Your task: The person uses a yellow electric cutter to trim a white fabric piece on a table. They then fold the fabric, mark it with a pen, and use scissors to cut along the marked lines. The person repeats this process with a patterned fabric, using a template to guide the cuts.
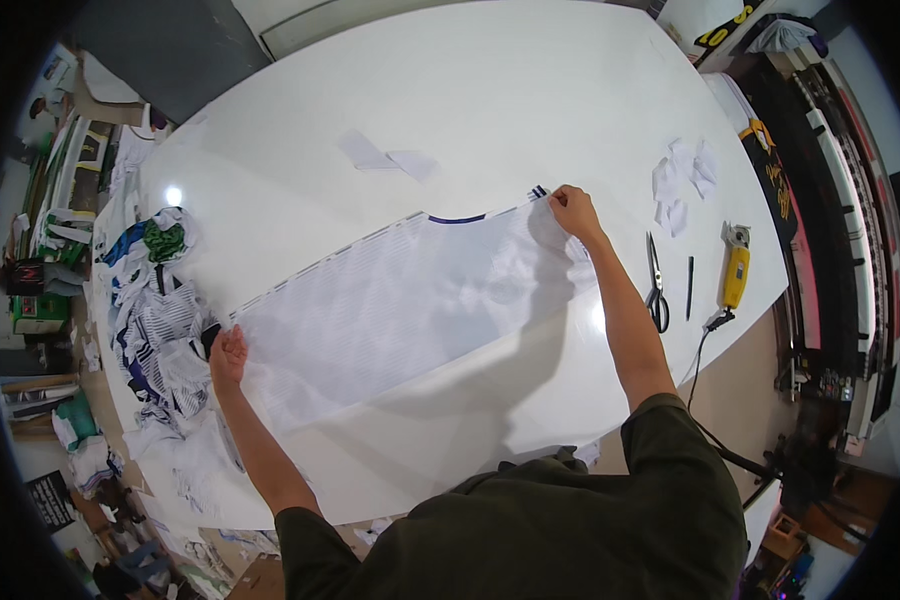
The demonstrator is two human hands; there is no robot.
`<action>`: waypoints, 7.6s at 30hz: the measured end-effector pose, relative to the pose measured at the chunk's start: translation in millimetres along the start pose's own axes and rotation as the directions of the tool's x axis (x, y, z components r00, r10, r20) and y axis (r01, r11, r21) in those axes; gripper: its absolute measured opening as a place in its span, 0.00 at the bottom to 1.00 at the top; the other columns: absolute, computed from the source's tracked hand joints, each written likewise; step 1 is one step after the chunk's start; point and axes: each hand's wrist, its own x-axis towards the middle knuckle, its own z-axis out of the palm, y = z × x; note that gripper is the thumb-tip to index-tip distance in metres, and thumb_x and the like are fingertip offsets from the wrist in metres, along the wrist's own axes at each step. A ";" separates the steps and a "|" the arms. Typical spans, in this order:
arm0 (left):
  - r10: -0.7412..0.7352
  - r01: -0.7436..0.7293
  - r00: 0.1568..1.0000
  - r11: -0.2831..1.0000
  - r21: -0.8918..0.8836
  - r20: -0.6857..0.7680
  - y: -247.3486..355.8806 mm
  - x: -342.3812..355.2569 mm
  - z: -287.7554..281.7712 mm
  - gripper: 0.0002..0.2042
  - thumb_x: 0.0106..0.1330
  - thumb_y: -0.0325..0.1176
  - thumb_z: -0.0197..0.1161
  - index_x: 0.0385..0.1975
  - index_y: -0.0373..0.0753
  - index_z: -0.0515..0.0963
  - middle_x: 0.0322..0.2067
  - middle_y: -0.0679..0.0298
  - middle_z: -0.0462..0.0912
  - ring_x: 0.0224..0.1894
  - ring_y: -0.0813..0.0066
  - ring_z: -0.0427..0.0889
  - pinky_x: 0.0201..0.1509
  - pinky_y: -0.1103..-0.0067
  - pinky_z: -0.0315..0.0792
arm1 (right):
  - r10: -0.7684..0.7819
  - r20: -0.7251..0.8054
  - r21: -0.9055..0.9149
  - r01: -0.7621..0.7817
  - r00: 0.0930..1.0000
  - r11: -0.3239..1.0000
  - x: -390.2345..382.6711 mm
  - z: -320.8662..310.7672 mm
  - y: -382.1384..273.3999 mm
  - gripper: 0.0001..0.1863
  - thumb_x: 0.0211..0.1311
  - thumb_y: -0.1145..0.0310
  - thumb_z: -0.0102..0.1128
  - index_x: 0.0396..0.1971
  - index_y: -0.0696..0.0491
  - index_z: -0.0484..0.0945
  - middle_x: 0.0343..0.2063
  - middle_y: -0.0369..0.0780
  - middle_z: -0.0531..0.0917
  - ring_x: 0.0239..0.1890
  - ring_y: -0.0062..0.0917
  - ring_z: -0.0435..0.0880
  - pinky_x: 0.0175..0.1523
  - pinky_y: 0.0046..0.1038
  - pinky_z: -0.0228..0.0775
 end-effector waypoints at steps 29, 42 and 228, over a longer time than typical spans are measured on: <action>0.080 -0.060 0.985 0.990 0.126 -0.154 7.7 23.0 39.0 0.20 0.75 0.36 0.59 0.59 0.29 0.68 0.53 0.53 0.84 0.48 0.67 0.85 0.44 0.77 0.84 | 0.031 -0.077 -0.054 -0.035 0.997 0.998 16.7 5.4 -14.5 0.13 0.63 0.59 0.63 0.38 0.51 0.88 0.38 0.44 0.90 0.42 0.41 0.89 0.50 0.41 0.78; 0.091 -0.071 0.985 0.988 0.137 -0.144 8.1 14.0 52.2 0.19 0.74 0.35 0.60 0.57 0.30 0.69 0.51 0.51 0.84 0.48 0.63 0.86 0.46 0.75 0.83 | 0.091 -0.059 -0.117 -0.097 0.994 0.988 23.6 13.3 -7.2 0.17 0.62 0.53 0.62 0.39 0.50 0.85 0.40 0.42 0.90 0.47 0.40 0.87 0.56 0.46 0.71; 0.456 0.059 0.845 -0.596 0.801 0.277 -191.6 -223.8 4.7 0.38 0.78 0.63 0.39 0.79 0.44 0.50 0.78 0.53 0.49 0.79 0.49 0.49 0.76 0.45 0.49 | -0.486 -0.025 -0.374 0.442 0.874 0.815 -117.0 3.3 12.8 0.24 0.70 0.52 0.55 0.63 0.44 0.74 0.65 0.36 0.73 0.67 0.33 0.68 0.67 0.56 0.53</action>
